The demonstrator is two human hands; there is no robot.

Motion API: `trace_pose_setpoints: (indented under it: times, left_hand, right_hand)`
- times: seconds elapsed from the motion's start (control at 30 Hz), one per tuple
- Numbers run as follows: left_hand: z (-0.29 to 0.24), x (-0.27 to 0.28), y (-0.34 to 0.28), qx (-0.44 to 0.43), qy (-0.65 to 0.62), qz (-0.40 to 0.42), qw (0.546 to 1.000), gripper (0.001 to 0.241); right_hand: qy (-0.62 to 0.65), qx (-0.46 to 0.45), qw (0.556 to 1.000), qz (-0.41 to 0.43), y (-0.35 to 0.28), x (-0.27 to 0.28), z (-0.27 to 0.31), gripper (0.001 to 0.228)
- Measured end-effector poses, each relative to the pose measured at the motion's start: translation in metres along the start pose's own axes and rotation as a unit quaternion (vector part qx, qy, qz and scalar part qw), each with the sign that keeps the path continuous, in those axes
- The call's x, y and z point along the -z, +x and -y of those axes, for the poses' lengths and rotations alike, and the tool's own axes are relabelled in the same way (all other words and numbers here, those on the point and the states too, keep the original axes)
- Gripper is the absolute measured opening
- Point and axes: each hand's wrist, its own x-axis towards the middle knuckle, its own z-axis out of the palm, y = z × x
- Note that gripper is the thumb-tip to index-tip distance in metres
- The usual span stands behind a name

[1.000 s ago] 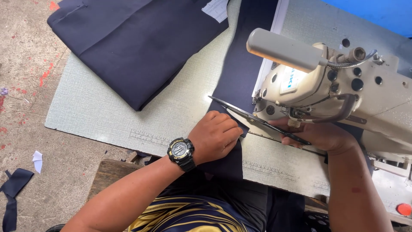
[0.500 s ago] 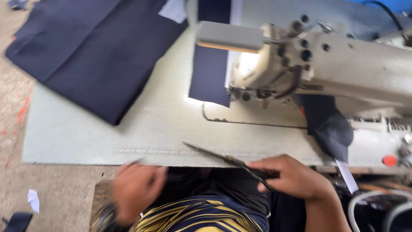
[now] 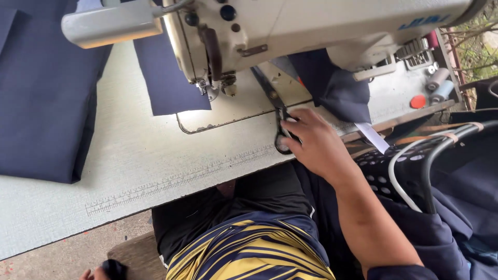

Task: Aligning, folding fabric over elastic strips, and trimming the excess material using scissors at a sewing workstation.

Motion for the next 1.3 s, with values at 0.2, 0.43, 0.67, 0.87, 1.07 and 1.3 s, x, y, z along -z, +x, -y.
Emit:
trace_pose_setpoints:
  times: [0.2,0.43,0.67,0.87,1.07,1.3]
  left_hand:
    - [-0.108,0.009,-0.038,0.033,-0.043,0.018,0.998,0.036]
    - [-0.314,0.072,-0.102,-0.004,0.071,0.262,0.962,0.041]
    - [-0.41,0.077,-0.143,-0.282,-0.173,0.147,0.932,0.021]
    - [-0.497,0.075,-0.126,-0.51,-0.243,0.081,0.821,0.018]
    - [-0.503,0.006,-0.083,-0.582,-0.137,0.106,0.794,0.031]
    - [-0.488,0.009,-0.074,-0.594,-0.011,0.061,0.802,0.036]
  right_hand:
    - [-0.154,0.015,0.975,-0.161,0.067,0.006,-0.043,0.037]
    - [-0.282,0.017,0.938,-0.202,0.077,0.002,-0.055,0.023]
    - [-0.098,0.234,0.956,-0.144,0.025,-0.028,0.066,0.002]
    - [-0.14,0.325,0.935,-0.022,-0.01,-0.086,0.115,0.011]
    - [-0.083,0.4,0.912,-0.014,-0.046,-0.096,0.124,0.012]
    - [0.001,0.263,0.954,-0.146,0.028,-0.08,0.095,0.024]
